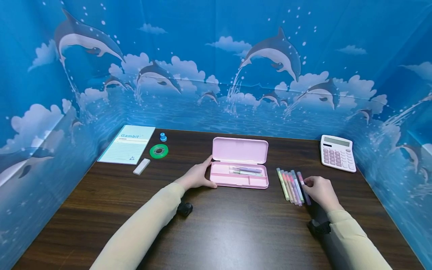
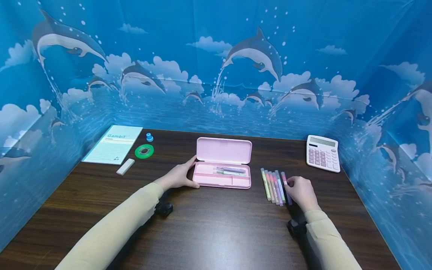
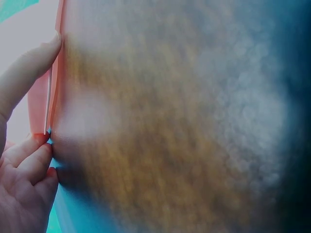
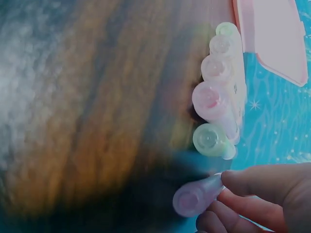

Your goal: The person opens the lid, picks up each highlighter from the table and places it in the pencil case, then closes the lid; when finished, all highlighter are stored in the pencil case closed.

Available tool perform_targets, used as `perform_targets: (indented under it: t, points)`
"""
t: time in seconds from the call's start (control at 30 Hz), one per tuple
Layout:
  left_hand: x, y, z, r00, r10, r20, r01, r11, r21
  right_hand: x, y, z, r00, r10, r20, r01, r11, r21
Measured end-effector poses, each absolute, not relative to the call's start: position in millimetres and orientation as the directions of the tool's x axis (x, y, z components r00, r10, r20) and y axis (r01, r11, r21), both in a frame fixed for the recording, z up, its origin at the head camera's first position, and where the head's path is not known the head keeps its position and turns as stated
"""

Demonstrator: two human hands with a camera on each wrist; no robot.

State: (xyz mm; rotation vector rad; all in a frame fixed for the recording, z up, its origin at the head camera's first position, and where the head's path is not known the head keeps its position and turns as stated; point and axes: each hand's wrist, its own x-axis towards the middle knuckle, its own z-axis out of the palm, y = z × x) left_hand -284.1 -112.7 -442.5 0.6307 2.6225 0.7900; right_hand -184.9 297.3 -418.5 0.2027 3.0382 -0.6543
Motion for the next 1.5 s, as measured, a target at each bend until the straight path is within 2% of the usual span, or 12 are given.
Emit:
perform_targets:
  t: [0.2,0.77,1.1,1.5]
  points:
    - [-284.3,-112.3,-442.0,-0.845,0.504,-0.181,0.319,0.745,0.586,-184.4,301.8,-415.7,-0.985,0.139,-0.103,0.168,0.904,-0.394]
    - [-282.2,-113.1,-440.0,-0.851,0.490,-0.190,0.300,0.750,0.590,-182.9,303.9,-416.5,-0.977,0.184,-0.104,0.211,0.874,-0.438]
    - [-281.6,-113.1,-438.8,-0.850,0.493,-0.185,0.304,0.747,0.592,-188.4,294.8,-412.3,-0.986,0.157,0.058,0.122,0.911,-0.395]
    - [-282.9,-112.6,-441.6,-0.849,0.496,-0.181,0.312,0.747,0.587,-199.9,268.2,-405.9,-0.990,0.040,0.135,-0.019,0.913,-0.408]
